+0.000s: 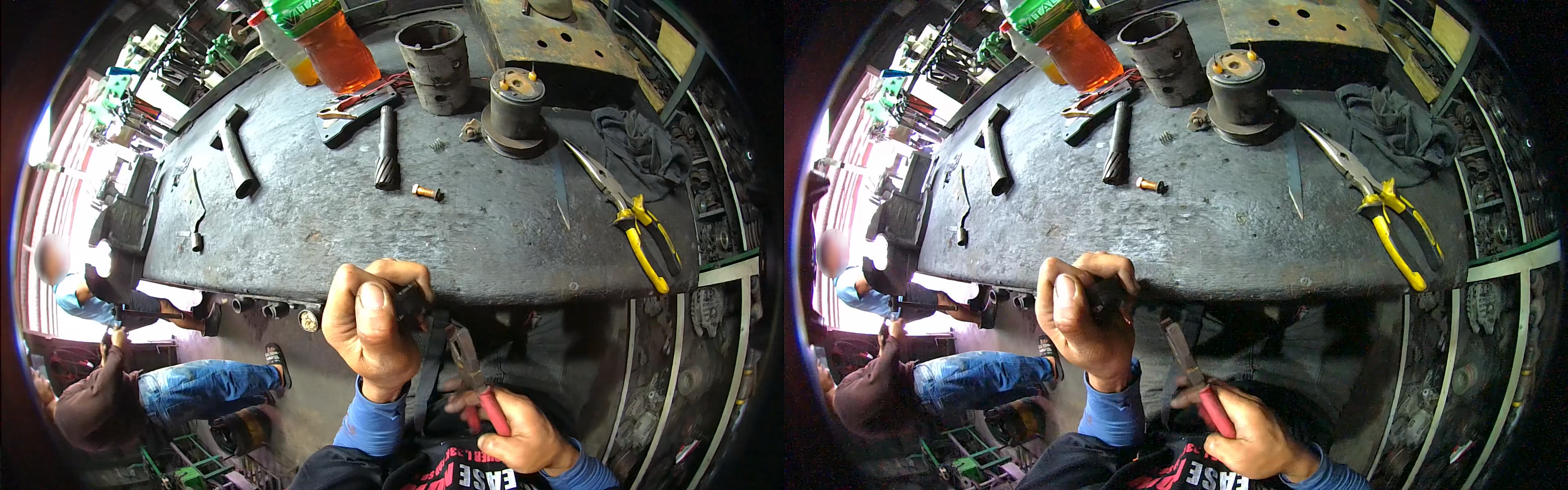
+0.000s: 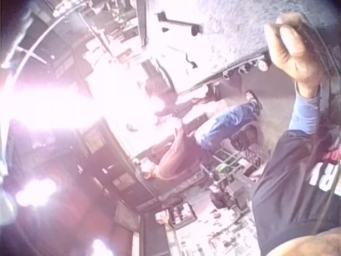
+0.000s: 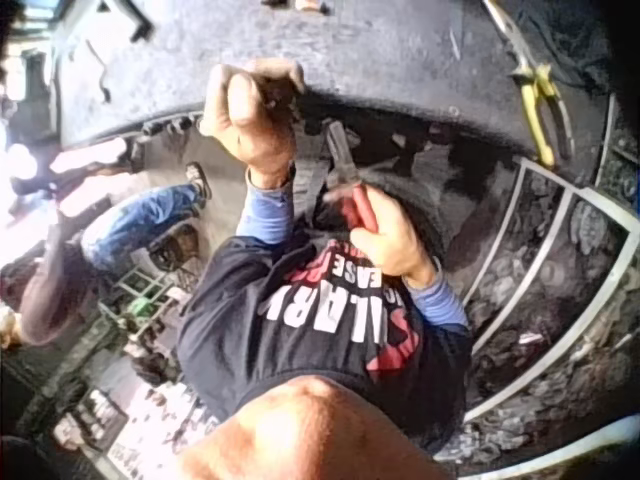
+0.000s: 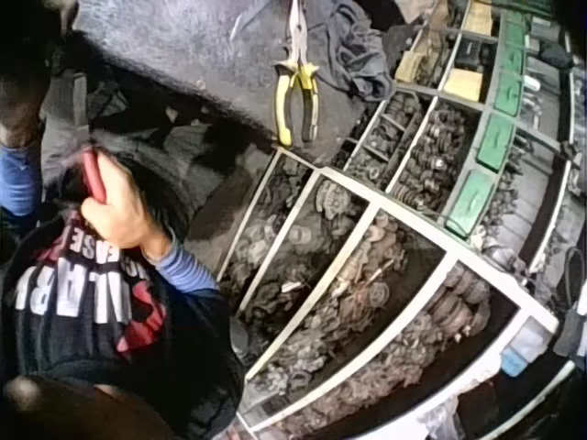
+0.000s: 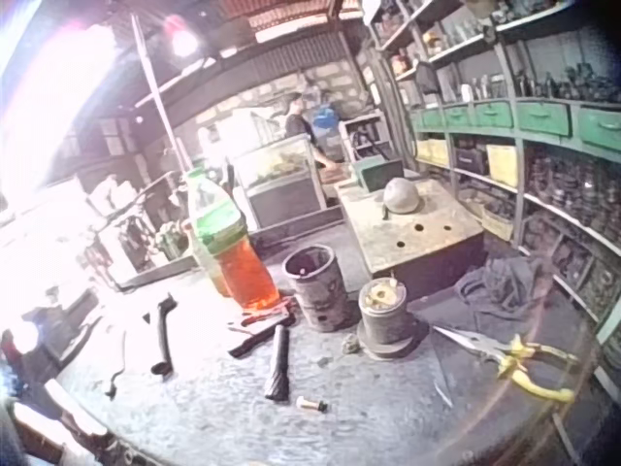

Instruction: The person uses pliers to manipulate a small cylindrical metal component on a workbench, repeatedly adjusting and pressing parts. They then use a hammer to tap the component and continue adjusting it with pliers. The task involves handling small metal parts and tools on a cluttered workbench.

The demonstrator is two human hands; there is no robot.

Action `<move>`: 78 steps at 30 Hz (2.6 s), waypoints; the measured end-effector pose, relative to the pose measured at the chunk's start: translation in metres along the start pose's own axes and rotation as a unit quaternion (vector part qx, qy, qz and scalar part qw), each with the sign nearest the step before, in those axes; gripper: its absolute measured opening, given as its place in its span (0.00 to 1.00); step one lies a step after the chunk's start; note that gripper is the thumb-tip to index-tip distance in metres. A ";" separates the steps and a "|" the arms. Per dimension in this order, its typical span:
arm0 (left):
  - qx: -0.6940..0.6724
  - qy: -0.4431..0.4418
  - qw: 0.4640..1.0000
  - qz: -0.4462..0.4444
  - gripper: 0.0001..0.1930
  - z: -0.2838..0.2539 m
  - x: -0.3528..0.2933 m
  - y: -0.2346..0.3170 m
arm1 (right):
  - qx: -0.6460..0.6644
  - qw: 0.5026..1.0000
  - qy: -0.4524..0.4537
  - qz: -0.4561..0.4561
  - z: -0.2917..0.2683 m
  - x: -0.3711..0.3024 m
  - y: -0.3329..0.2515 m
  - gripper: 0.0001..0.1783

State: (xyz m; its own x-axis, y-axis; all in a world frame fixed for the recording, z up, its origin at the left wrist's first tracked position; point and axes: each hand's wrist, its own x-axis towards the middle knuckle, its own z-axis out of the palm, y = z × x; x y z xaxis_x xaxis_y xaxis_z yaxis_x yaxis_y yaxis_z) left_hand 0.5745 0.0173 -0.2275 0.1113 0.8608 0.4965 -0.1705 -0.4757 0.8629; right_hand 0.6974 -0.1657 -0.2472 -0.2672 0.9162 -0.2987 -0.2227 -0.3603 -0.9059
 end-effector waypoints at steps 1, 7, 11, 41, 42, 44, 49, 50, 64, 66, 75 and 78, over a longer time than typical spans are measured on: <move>-0.033 -0.019 0.999 0.009 0.18 -0.002 -0.001 -0.004 | 0.067 0.997 -0.035 0.002 -0.004 0.000 0.002 0.33; -0.109 -0.052 0.992 -0.020 0.19 -0.001 -0.004 0.006 | 0.265 0.950 -0.167 -0.006 -0.015 0.010 -0.001 0.32; -0.126 -0.050 0.991 -0.022 0.18 -0.002 -0.005 0.004 | 0.304 0.935 -0.181 0.025 -0.017 0.014 -0.003 0.31; 0.039 -0.071 0.996 -0.027 0.12 0.003 0.004 -0.001 | -0.318 0.916 0.200 -0.144 0.012 0.029 -0.013 0.22; 0.059 -0.070 0.996 -0.016 0.12 0.005 0.004 0.000 | -0.389 0.874 0.242 -0.159 0.013 0.032 -0.008 0.22; 0.100 -0.068 0.993 0.005 0.12 0.008 0.002 -0.001 | -0.492 0.805 0.297 -0.147 0.016 0.032 -0.008 0.20; 0.064 -0.017 0.998 0.008 0.13 0.008 -0.005 -0.008 | -0.561 0.748 0.334 -0.121 0.026 0.031 -0.012 0.22; 0.054 -0.009 0.998 0.009 0.13 0.008 -0.005 -0.008 | -0.565 0.741 0.340 -0.131 0.026 0.029 -0.011 0.22; -0.096 -0.060 0.993 -0.029 0.19 0.001 0.010 0.007 | 0.247 0.956 -0.156 -0.011 -0.018 0.012 -0.011 0.33; -0.139 -0.060 0.988 -0.027 0.16 0.000 0.009 0.006 | 0.267 0.948 -0.172 -0.011 -0.019 0.016 -0.010 0.34; -0.163 -0.071 0.984 -0.025 0.17 0.000 0.006 -0.002 | 0.375 0.905 -0.201 -0.024 -0.011 0.020 -0.001 0.20; -0.124 -0.053 0.989 -0.064 0.18 0.002 0.004 0.002 | 0.348 0.927 -0.143 0.002 -0.003 0.018 -0.002 0.16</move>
State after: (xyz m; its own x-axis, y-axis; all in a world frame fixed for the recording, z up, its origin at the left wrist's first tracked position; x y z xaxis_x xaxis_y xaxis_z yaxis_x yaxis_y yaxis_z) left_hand 0.5769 0.0191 -0.2241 0.2473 0.8812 0.4030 -0.3823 -0.2934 0.8762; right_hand 0.6956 -0.1483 -0.2515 -0.4844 0.8667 -0.1196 -0.7453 -0.4804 -0.4623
